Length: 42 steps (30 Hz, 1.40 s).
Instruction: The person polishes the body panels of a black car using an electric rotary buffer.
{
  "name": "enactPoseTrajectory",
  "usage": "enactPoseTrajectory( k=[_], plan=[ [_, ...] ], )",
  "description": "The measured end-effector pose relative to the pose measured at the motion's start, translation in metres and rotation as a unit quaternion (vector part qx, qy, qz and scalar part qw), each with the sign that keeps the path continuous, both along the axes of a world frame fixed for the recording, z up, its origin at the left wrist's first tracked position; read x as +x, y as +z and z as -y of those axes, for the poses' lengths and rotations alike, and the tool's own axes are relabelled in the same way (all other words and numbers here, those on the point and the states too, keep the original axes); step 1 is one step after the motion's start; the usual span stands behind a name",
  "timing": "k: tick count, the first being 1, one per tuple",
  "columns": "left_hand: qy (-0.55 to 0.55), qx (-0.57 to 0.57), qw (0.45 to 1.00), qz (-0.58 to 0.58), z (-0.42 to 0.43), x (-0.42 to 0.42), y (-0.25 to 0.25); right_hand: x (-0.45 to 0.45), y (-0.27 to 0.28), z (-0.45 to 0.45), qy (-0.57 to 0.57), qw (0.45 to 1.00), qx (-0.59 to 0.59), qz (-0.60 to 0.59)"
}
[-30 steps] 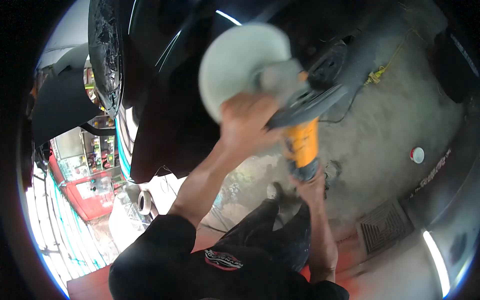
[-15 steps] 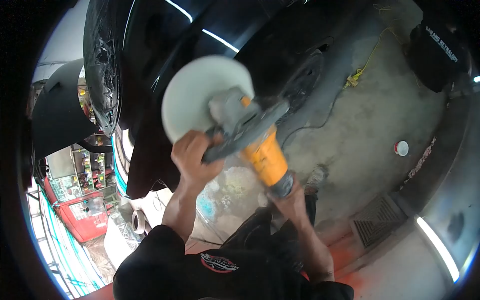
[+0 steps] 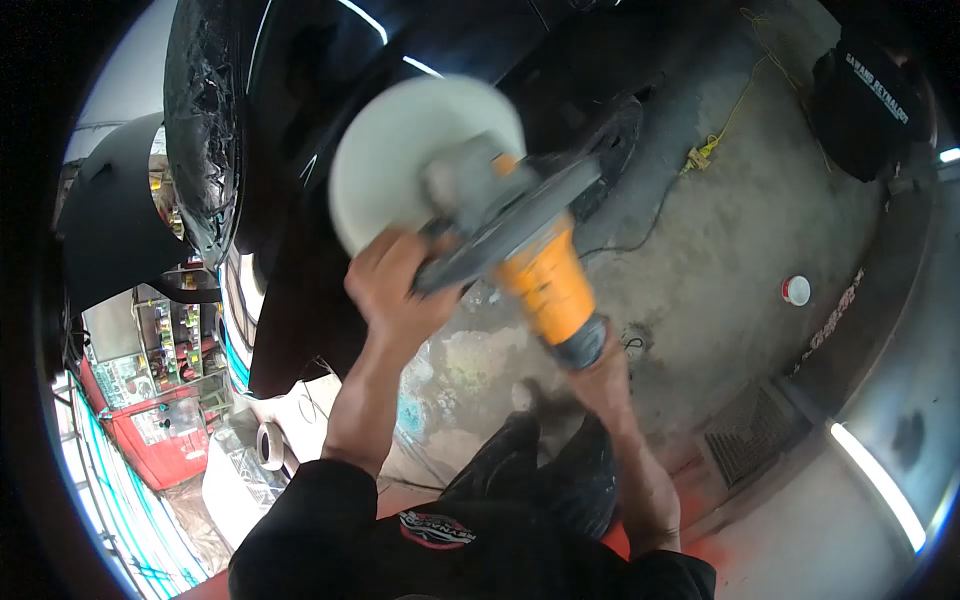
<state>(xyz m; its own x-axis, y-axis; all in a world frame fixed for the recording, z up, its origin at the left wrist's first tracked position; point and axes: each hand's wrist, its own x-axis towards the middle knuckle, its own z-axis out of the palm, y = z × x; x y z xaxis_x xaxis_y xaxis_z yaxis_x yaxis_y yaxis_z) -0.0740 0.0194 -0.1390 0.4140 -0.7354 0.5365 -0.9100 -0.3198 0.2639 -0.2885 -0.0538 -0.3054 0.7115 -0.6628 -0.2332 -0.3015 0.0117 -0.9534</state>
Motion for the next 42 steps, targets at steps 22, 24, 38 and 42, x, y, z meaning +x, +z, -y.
enactPoseTrajectory(
  k=[22,24,38,42],
  plan=[
    [-0.039,-0.132,0.99,0.035,0.122,0.065,0.022,0.048,0.031,0.103,-0.027,0.999,-0.026,0.019],
    [-0.044,-0.128,0.991,0.015,0.14,0.072,0.021,0.055,0.038,0.117,-0.029,0.999,0.011,0.034],
    [0.122,-0.074,0.989,0.041,-0.15,-0.036,0.027,0.009,0.053,-0.046,0.205,0.968,0.034,-0.139],
    [0.142,-0.061,0.988,0.006,-0.191,-0.058,0.026,-0.003,0.032,-0.076,0.257,0.955,0.015,-0.145]
  ],
)
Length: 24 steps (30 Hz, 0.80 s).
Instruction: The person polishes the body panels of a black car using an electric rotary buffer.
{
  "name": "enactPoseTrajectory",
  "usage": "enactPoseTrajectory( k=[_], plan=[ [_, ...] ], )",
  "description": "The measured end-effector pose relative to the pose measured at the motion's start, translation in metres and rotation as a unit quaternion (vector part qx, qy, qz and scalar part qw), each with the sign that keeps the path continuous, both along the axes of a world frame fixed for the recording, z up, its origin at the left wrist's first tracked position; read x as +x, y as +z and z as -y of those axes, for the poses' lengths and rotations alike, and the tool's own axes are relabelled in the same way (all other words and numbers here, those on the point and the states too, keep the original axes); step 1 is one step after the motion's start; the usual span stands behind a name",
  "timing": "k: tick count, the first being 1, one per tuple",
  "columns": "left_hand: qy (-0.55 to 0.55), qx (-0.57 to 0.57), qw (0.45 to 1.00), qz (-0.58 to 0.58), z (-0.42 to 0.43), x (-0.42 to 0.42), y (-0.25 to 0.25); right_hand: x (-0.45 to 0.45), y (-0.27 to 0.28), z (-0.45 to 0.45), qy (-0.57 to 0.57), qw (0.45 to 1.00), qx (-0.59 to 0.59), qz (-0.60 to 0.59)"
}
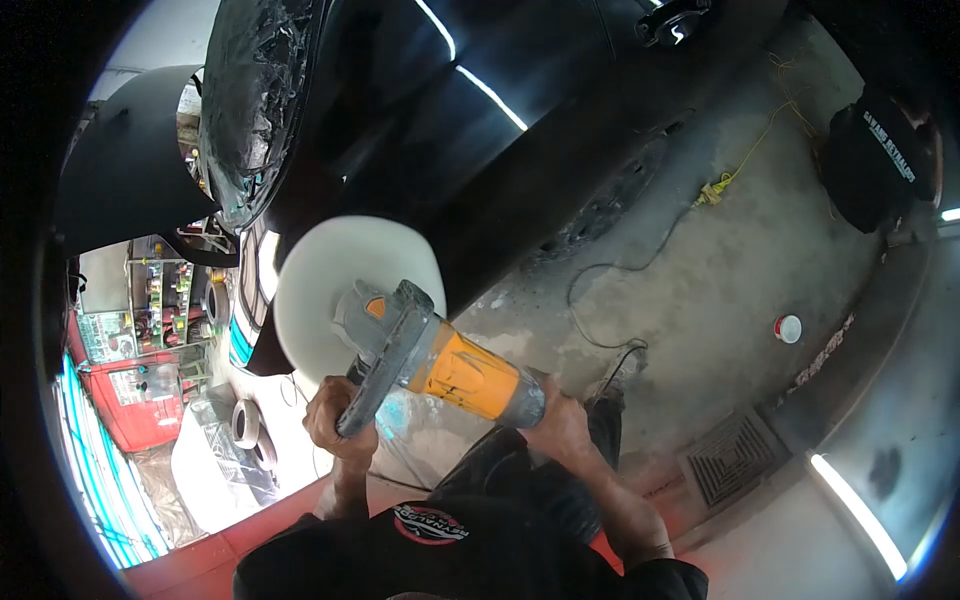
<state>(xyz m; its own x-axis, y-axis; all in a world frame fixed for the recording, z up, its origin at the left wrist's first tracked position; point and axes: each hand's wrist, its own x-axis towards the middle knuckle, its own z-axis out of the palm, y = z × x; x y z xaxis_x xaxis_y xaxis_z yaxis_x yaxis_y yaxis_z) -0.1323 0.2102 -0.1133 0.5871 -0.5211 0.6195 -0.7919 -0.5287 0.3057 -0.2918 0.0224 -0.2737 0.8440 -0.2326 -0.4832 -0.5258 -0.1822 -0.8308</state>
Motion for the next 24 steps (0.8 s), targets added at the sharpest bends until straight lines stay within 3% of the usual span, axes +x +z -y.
enactPoseTrajectory(
  k=[4,7,11,14,17,18,22,24],
  plan=[
    [-0.038,0.013,0.999,0.004,0.028,0.005,0.0,-0.009,-0.013,0.006,-0.022,0.999,-0.018,0.038],
    [-0.085,0.041,0.996,0.005,0.074,0.022,-0.01,-0.013,-0.018,0.031,-0.1,0.995,0.005,0.013],
    [-0.191,0.054,0.98,-0.017,0.182,0.052,-0.028,-0.009,-0.057,0.069,-0.228,0.97,0.008,0.09],
    [-0.235,0.073,0.969,-0.003,0.267,0.067,-0.061,0.001,-0.082,0.103,-0.274,0.951,0.055,0.133],
    [-0.257,0.102,0.961,-0.016,0.322,0.072,-0.098,0.006,-0.112,0.114,-0.333,0.926,0.164,0.068],
    [-0.255,0.12,0.959,-0.022,0.326,0.068,-0.109,0.007,-0.111,0.118,-0.349,0.912,0.213,0.031],
    [-0.257,0.172,0.949,-0.063,0.318,0.052,-0.16,-0.02,-0.174,0.077,-0.338,0.907,0.241,0.075],
    [-0.25,0.21,0.942,-0.079,0.305,0.041,-0.182,-0.038,-0.179,0.053,-0.339,0.874,0.348,0.011]
  ],
)
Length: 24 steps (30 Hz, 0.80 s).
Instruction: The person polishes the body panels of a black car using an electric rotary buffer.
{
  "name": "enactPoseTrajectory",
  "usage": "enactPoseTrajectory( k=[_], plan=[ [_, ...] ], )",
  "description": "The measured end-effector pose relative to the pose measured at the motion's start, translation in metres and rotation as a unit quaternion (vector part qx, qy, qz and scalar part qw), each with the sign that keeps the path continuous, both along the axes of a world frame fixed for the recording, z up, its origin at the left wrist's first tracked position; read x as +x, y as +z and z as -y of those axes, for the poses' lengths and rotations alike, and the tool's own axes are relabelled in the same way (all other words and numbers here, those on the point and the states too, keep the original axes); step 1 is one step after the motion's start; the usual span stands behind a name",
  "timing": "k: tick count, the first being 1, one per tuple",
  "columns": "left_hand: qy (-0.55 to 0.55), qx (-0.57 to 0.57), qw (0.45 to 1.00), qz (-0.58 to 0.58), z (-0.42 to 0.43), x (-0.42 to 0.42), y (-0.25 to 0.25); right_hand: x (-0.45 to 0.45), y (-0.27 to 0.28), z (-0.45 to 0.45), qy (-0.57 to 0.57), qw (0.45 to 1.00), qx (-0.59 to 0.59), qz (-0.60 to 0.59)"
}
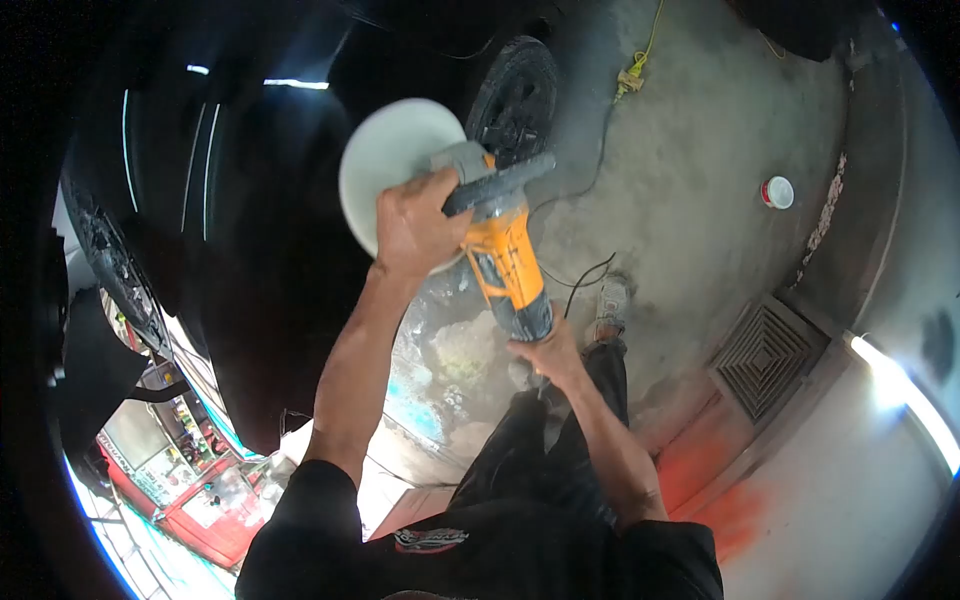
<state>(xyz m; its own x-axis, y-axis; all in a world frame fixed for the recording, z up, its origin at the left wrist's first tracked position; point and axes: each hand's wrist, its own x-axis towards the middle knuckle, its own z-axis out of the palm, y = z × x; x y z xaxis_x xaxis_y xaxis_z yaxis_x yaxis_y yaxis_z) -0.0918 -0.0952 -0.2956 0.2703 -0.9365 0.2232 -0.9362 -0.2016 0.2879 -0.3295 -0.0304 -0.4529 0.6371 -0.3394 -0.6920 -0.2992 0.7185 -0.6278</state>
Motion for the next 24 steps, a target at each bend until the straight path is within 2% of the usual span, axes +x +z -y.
enactPoseTrajectory(
  k=[1,3,5,7,8,12,15,18,20,24],
  plan=[
    [0.004,0.025,1.0,-0.002,-0.001,-0.005,-0.006,-0.005,-0.001,-0.007,0.006,0.998,0.062,-0.009],
    [0.013,0.073,0.997,-0.003,0.001,-0.009,-0.01,-0.002,-0.005,-0.015,-0.023,0.997,0.067,0.015],
    [0.013,0.07,0.997,0.006,0.02,-0.006,-0.015,-0.002,-0.013,-0.011,-0.039,0.997,0.059,0.017],
    [0.008,0.074,0.997,0.017,0.051,0.0,-0.022,0.009,-0.009,0.021,-0.045,0.998,0.035,-0.006],
    [0.004,0.079,0.997,0.025,0.069,0.005,-0.028,0.016,-0.018,0.03,-0.08,0.996,0.029,0.007],
    [0.001,0.123,0.992,0.038,0.134,0.01,-0.037,0.033,-0.033,0.09,-0.092,0.994,0.05,0.045],
    [0.013,0.129,0.99,0.055,0.147,0.01,-0.041,0.034,-0.037,0.106,-0.094,0.992,0.051,0.062],
    [-0.006,0.091,0.995,0.045,0.114,0.008,-0.036,0.027,-0.033,0.081,-0.087,0.995,0.029,0.046],
    [0.015,0.114,0.992,0.049,0.074,-0.002,-0.031,0.014,-0.045,0.041,-0.072,0.997,-0.001,0.035],
    [0.007,0.127,0.992,0.026,-0.024,-0.023,-0.034,-0.014,-0.044,-0.052,-0.042,0.997,0.03,0.057]
  ],
)
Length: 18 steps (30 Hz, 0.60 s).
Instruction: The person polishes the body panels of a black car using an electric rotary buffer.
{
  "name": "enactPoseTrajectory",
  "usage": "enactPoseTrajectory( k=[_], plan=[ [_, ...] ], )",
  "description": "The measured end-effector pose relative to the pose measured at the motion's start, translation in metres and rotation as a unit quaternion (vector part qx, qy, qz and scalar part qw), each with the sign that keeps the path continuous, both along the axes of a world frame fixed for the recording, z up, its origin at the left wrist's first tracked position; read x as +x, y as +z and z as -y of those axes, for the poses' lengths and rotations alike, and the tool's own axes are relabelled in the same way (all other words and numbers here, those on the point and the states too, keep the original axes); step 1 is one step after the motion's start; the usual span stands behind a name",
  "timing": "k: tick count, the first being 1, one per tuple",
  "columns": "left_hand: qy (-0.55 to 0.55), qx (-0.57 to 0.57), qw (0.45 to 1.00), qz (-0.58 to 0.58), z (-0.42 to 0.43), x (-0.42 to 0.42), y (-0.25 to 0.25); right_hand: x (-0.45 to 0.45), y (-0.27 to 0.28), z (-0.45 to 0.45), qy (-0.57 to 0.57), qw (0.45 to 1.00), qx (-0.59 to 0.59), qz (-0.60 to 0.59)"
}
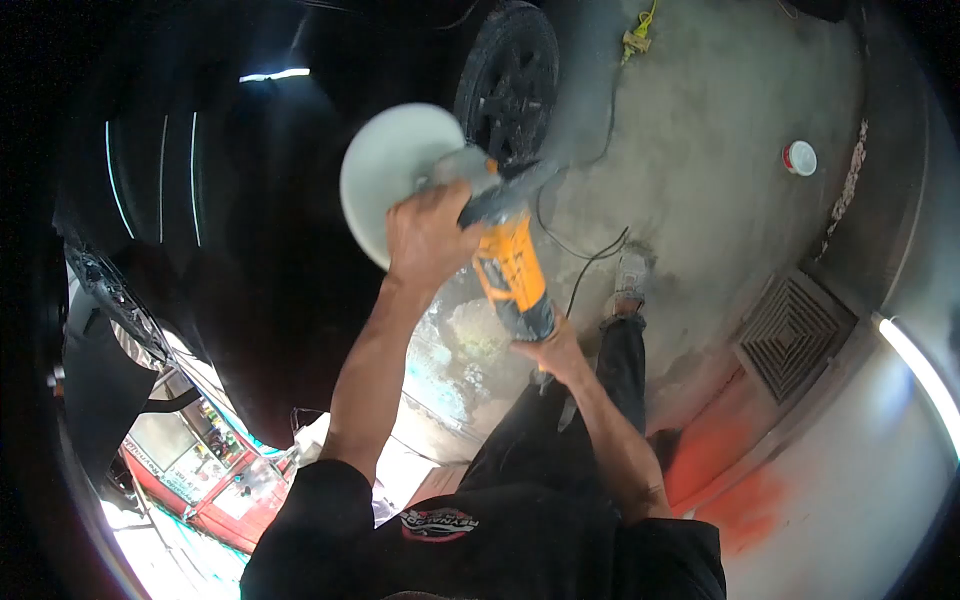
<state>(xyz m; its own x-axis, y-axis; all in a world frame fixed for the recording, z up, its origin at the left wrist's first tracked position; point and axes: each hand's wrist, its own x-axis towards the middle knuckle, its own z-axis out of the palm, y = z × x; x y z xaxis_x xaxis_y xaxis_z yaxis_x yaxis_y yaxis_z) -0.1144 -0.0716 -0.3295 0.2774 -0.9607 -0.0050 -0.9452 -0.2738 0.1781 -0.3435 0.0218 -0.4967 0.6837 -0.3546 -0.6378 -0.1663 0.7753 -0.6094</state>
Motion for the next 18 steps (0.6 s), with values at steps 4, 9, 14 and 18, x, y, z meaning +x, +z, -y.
enactPoseTrajectory(
  k=[4,9,14,18],
  plan=[
    [0.004,0.044,0.999,0.01,-0.069,-0.024,0.006,-0.017,0.03,-0.057,0.031,0.999,0.043,0.003],
    [-0.006,0.153,0.988,0.011,-0.058,-0.046,0.003,-0.026,0.021,-0.099,-0.005,0.977,0.201,0.068],
    [-0.033,0.201,0.979,0.026,0.017,-0.045,-0.015,-0.014,0.019,-0.051,-0.022,0.963,0.262,0.064],
    [-0.04,0.181,0.982,0.048,0.079,-0.029,-0.016,0.009,0.015,0.014,-0.045,0.975,0.208,0.059]
  ],
)
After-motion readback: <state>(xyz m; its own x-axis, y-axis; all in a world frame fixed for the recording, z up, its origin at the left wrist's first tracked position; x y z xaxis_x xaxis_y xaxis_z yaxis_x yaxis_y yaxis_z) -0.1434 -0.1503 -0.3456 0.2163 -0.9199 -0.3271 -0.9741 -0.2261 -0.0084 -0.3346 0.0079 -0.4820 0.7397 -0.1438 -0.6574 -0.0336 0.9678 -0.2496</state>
